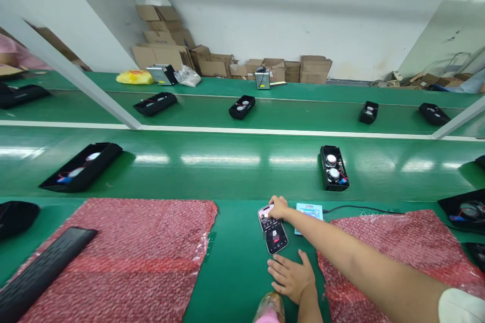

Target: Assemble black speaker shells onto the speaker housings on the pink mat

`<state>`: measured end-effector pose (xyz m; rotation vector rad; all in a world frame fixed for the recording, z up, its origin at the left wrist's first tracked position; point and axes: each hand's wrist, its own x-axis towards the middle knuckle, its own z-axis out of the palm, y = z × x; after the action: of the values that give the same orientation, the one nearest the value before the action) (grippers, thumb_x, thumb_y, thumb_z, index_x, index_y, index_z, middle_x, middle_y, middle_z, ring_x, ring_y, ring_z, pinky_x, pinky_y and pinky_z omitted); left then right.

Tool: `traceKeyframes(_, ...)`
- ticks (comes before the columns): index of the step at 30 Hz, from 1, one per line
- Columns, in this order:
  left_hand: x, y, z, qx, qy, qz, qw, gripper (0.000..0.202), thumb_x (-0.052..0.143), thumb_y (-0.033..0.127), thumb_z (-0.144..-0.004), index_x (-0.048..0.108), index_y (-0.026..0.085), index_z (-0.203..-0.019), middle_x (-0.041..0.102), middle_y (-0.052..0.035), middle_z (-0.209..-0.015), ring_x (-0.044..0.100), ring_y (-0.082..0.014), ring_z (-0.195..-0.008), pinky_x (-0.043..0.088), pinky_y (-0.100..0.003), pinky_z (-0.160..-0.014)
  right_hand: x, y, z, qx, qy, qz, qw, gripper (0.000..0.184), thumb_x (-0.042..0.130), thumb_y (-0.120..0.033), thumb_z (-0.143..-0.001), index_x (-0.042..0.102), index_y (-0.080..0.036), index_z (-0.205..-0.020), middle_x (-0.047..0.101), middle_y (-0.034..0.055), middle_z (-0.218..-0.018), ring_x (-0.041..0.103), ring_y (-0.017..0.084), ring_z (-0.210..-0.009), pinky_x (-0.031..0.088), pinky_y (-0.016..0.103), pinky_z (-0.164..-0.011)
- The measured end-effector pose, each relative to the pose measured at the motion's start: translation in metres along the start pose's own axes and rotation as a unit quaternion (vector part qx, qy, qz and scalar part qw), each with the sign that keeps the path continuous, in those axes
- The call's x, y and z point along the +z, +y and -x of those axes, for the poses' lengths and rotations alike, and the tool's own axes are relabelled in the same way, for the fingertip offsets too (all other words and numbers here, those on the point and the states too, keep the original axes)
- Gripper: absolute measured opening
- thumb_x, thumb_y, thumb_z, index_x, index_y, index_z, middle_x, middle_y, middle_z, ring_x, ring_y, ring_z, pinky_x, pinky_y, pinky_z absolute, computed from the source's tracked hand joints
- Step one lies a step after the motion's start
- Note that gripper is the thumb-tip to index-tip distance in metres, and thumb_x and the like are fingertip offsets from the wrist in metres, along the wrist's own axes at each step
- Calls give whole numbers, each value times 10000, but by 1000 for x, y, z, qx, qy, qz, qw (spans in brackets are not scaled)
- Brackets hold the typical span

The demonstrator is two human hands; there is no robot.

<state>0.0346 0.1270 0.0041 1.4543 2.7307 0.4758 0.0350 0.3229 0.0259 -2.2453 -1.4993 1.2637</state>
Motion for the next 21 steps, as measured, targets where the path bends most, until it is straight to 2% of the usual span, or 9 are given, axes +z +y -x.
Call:
traceKeyframes(5, -2, 1, 0, 0, -3, -6, 1000, 701, 319, 441, -827, 229, -1, -1365, 304, -248, -1401, 254, -325, -1309, 245, -537, -1018, -2, 2, -1, -2, -19, -2, 1000, 497, 704, -268, -490, 560, -268, -966, 482, 42, -1062, 493, 213, -982, 412, 257, -750)
traceKeyframes(8, -2, 1, 0, 2, 1, -5, 1000, 695, 300, 447, -834, 242, -2, -1360, 307, -250, -1398, 252, -325, -1310, 241, -533, -1020, -4, 2, -2, -8, -36, 4, 999, 536, 706, -262, -488, 550, -268, -1000, 464, 43, -1073, 484, 216, -989, 415, 263, -759)
traceKeyframes(11, -3, 1, 0, 4, 1, -2, 1000, 694, 296, 448, -835, 241, -2, -1361, 305, -248, -1399, 252, -326, -1309, 243, -537, -1018, -9, 3, -2, -21, -59, 16, 998, 650, 743, -281, -445, 526, -262, -1057, 434, 48, -1097, 473, 232, -1007, 416, 290, -795)
traceKeyframes(14, -3, 1, 0, 2, -1, 0, 1000, 701, 312, 445, -831, 227, 1, -1366, 310, -250, -1397, 257, -328, -1307, 245, -539, -1017, -14, 7, 2, -63, -96, 34, 993, 900, 806, -302, -317, 475, -266, -1153, 402, 50, -1134, 438, 257, -1068, 398, 316, -864)
traceKeyframes(16, -3, 1, 0, -1, -1, 2, 1000, 707, 326, 441, -824, 219, 4, -1369, 311, -250, -1396, 261, -330, -1305, 247, -538, -1017, -17, 12, 7, -115, -126, 65, 983, 1135, 827, -332, -256, 356, -263, -1286, 353, 73, -1202, 354, 296, -1169, 343, 348, -950)
traceKeyframes(18, -2, 1, 0, -1, -1, 2, 1000, 715, 333, 444, -819, 211, 8, -1373, 308, -247, -1399, 265, -332, -1304, 248, -536, -1017, -18, 16, 13, -160, -148, 98, 971, 1337, 828, -392, -255, 143, -250, -1394, 276, 111, -1277, 232, 341, -1252, 258, 396, -1019)
traceKeyframes(19, -1, 1, 0, -1, 0, 1, 1000, 718, 333, 446, -818, 208, 11, -1375, 307, -245, -1401, 266, -332, -1304, 248, -536, -1016, -18, 17, 16, -175, -155, 112, 966, 1403, 825, -420, -262, 39, -247, -1411, 243, 127, -1302, 189, 357, -1270, 224, 420, -1035)
traceKeyframes(21, 0, 0, 0, 1, 0, -1, 1000, 716, 328, 451, -821, 208, 15, -1376, 307, -241, -1402, 268, -331, -1303, 250, -538, -1014, -18, 19, 22, -197, -162, 130, 958, 1469, 824, -446, -257, -66, -251, -1409, 226, 141, -1315, 182, 372, -1267, 195, 451, -1042)
